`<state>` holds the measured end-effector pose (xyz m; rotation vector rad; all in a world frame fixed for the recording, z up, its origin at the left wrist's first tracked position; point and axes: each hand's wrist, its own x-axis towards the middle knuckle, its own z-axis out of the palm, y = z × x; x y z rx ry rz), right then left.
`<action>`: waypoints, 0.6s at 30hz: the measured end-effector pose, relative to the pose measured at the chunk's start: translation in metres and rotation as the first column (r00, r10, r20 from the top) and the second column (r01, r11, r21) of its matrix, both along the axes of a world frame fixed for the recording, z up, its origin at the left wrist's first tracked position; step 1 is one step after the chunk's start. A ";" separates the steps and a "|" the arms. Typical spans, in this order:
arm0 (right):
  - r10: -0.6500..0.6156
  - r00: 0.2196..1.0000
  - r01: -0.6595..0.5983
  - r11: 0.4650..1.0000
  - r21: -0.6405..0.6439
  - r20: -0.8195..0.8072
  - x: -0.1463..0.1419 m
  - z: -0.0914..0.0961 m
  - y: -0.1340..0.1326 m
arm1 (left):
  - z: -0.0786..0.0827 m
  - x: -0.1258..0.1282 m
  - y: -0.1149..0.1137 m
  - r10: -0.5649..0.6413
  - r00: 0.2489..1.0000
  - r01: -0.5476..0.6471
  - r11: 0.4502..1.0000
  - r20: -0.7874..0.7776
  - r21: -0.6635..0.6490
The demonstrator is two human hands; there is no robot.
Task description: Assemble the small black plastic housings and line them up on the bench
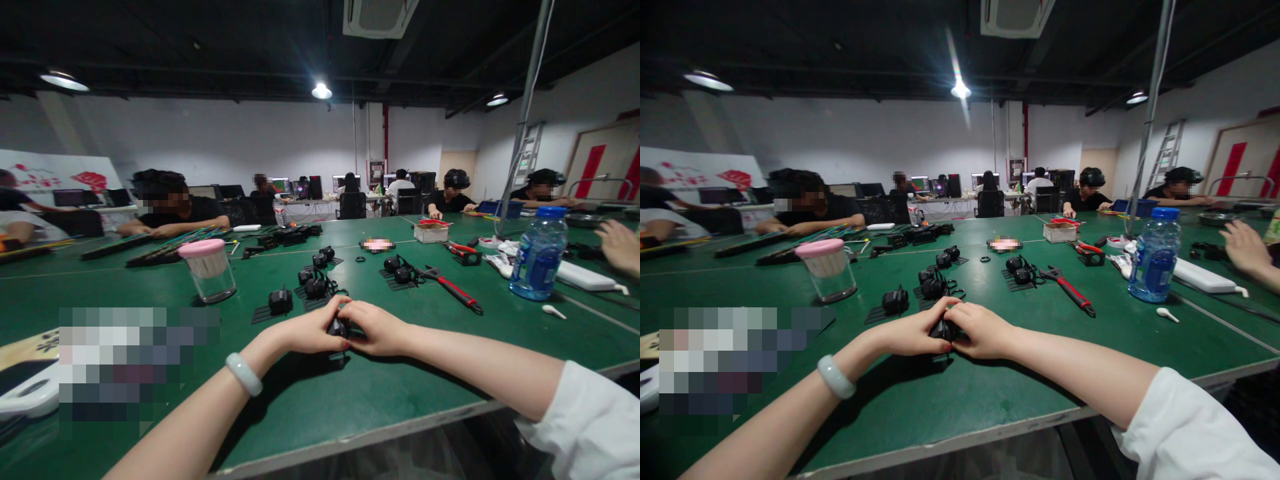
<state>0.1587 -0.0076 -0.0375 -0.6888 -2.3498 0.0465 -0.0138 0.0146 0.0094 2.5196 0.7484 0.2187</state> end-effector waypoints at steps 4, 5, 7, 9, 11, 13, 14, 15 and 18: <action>-0.007 1.000 0.007 1.000 -0.001 0.006 0.001 0.000 0.000 | 0.000 0.000 0.001 -0.011 1.000 0.011 1.000 0.005 0.009; -0.010 1.000 0.010 1.000 -0.001 0.009 0.001 0.000 0.000 | -0.001 0.000 0.001 -0.012 1.000 0.012 1.000 0.005 0.012; -0.010 1.000 0.010 1.000 -0.006 0.010 0.001 0.000 0.000 | -0.001 0.000 0.002 -0.012 1.000 0.011 1.000 0.004 0.017; -0.004 1.000 0.004 1.000 -0.015 0.006 0.001 0.000 0.000 | -0.002 0.000 0.002 -0.014 1.000 0.014 1.000 0.004 0.017; 0.000 1.000 0.000 1.000 -0.021 0.004 0.001 0.001 -0.001 | -0.002 -0.001 0.002 -0.017 1.000 0.017 1.000 0.002 0.013; 0.001 1.000 -0.001 1.000 -0.020 0.008 0.002 0.001 -0.001 | -0.001 -0.001 0.002 -0.018 1.000 0.018 1.000 0.003 0.012; 0.001 1.000 0.000 1.000 -0.020 0.010 0.002 0.001 -0.001 | -0.001 -0.001 0.002 -0.018 1.000 0.018 1.000 0.005 0.013; 0.001 1.000 0.000 1.000 -0.022 0.013 0.002 0.001 -0.001 | -0.001 -0.001 0.001 -0.018 1.000 0.018 1.000 0.008 0.013; 0.005 1.000 -0.005 0.999 -0.036 0.018 0.002 0.002 -0.001 | 0.000 -0.001 0.001 -0.021 1.000 0.021 1.000 0.021 0.010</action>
